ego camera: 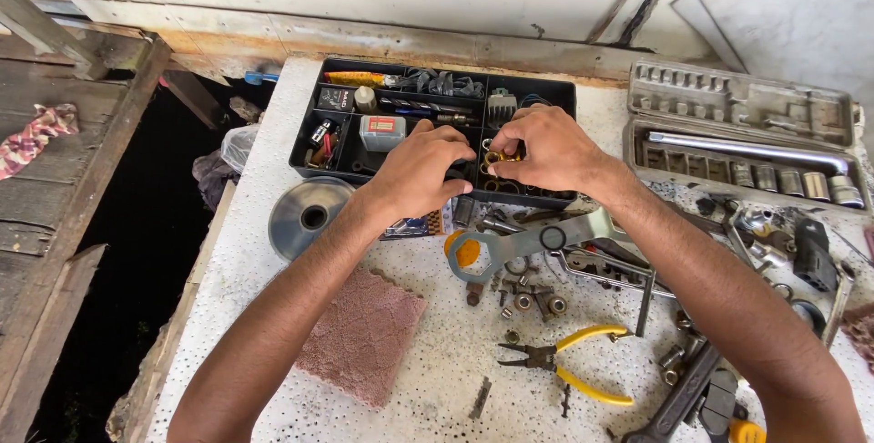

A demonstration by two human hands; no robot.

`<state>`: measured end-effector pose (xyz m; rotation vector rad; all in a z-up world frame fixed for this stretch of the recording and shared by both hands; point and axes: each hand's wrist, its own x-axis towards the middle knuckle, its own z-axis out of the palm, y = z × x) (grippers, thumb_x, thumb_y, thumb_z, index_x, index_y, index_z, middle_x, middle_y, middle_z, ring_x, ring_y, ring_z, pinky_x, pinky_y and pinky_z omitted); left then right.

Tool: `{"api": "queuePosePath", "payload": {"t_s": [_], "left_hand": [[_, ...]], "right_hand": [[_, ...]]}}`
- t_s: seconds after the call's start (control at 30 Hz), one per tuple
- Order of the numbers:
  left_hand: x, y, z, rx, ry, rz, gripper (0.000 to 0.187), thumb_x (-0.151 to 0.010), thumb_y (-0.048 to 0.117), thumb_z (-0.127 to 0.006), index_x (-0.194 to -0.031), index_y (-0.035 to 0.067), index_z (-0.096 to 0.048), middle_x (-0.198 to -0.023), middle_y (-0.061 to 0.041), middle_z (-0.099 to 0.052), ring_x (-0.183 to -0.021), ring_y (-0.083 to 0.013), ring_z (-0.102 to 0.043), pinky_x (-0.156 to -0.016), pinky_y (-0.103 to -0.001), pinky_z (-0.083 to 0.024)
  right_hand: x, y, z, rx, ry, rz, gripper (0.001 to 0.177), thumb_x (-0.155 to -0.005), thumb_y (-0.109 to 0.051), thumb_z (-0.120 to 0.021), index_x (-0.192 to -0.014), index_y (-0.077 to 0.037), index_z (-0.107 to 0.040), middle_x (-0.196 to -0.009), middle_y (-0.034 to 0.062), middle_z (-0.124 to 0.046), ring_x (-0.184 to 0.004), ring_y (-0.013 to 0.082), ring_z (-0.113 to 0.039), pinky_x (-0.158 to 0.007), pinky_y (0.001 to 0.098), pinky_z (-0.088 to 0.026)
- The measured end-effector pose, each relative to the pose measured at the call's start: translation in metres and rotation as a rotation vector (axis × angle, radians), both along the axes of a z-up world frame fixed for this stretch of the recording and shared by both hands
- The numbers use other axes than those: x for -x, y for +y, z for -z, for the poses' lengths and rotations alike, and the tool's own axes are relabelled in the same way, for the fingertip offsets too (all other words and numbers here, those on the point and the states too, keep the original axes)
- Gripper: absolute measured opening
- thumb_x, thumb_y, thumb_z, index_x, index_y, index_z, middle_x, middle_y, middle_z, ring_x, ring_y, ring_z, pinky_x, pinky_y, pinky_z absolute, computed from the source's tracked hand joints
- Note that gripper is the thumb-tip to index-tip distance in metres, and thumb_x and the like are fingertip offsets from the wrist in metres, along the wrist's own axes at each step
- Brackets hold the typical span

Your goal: Cleaning and assembling motorcycle mechanical parts using various hand tools on a workbench.

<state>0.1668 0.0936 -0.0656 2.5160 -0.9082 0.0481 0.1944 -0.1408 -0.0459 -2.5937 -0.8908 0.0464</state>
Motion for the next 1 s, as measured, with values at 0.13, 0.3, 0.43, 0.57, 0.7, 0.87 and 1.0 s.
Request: {"api": "queuePosePath", "payload": {"t_s": [0.13,0.3,0.43,0.57,0.7,0.87,1.0], "left_hand": [[-0.003,0.000,0.001,-0.013,0.021,-0.003,0.045,-0.076,0.021,-0.089,-0.117,0.009,-0.073,-0.121,-0.005,-0.067,-0.110,-0.0297,-0.057,-0.097,-0.042,-0.052],[-0.002,0.002,0.001,0.017,0.011,-0.007,0.045,-0.076,0.023,-0.089,-0.116,0.010,-0.073,-0.120,-0.004,-0.067,-0.109,-0.0284,-0.057,-0.095,-0.042,-0.052],[-0.001,0.003,0.005,0.025,-0.004,-0.008,0.043,-0.078,0.023,-0.089,-0.116,0.011,-0.074,-0.119,-0.003,-0.068,-0.109,-0.0286,-0.056,-0.095,-0.042,-0.052],[0.004,0.003,0.005,0.039,-0.016,-0.021,0.041,-0.078,0.024,-0.089,-0.115,0.012,-0.074,-0.122,-0.002,-0.068,-0.110,-0.0285,-0.056,-0.098,-0.042,-0.051],[0.017,0.000,0.011,0.046,-0.066,-0.068,0.041,-0.081,0.024,-0.086,-0.118,0.013,-0.073,-0.130,-0.003,-0.066,-0.115,-0.0305,-0.055,-0.100,-0.043,-0.050],[0.045,-0.008,-0.002,0.013,-0.146,-0.065,0.049,-0.078,0.027,-0.087,-0.122,0.013,-0.070,-0.131,-0.008,-0.063,-0.119,-0.0334,-0.054,-0.102,-0.050,-0.046],[0.060,-0.019,-0.009,0.026,-0.154,-0.033,0.052,-0.082,0.026,-0.086,-0.127,0.011,-0.068,-0.130,-0.011,-0.063,-0.120,-0.0353,-0.054,-0.101,-0.048,-0.049]], "right_hand": [[-0.008,0.005,0.007,0.034,0.045,0.016,0.025,-0.077,-0.028,-0.088,-0.089,-0.008,-0.079,-0.081,0.0059,-0.075,-0.080,0.0204,-0.072,-0.077,0.0376,-0.059],[-0.013,0.003,0.008,0.015,0.043,0.013,0.018,-0.088,-0.027,-0.080,-0.097,-0.012,-0.081,-0.082,0.0042,-0.076,-0.073,0.0195,-0.071,-0.077,0.0388,-0.058],[-0.009,-0.003,-0.001,0.005,-0.032,-0.005,0.016,-0.089,-0.025,-0.079,-0.096,-0.011,-0.081,-0.078,0.0056,-0.076,-0.076,0.0199,-0.070,-0.073,0.0398,-0.058],[0.006,-0.009,-0.010,-0.012,0.001,-0.014,0.018,-0.088,-0.028,-0.080,-0.096,-0.012,-0.080,-0.082,0.0046,-0.076,-0.074,0.0181,-0.069,-0.070,0.0374,-0.058],[0.027,-0.020,-0.023,-0.004,0.072,-0.062,0.024,-0.089,-0.032,-0.078,-0.106,-0.014,-0.078,-0.082,0.0039,-0.074,-0.073,0.0162,-0.071,-0.067,0.0349,-0.059],[0.067,-0.033,-0.056,0.115,0.160,-0.007,0.031,-0.089,-0.036,-0.076,-0.114,-0.017,-0.076,-0.085,0.0020,-0.075,-0.076,0.0164,-0.073,-0.069,0.0349,-0.061],[0.091,-0.059,-0.068,0.194,0.229,0.021,0.039,-0.088,-0.039,-0.075,-0.119,-0.016,-0.074,-0.086,0.0024,-0.079,-0.077,0.0161,-0.077,-0.072,0.0351,-0.062]]}}
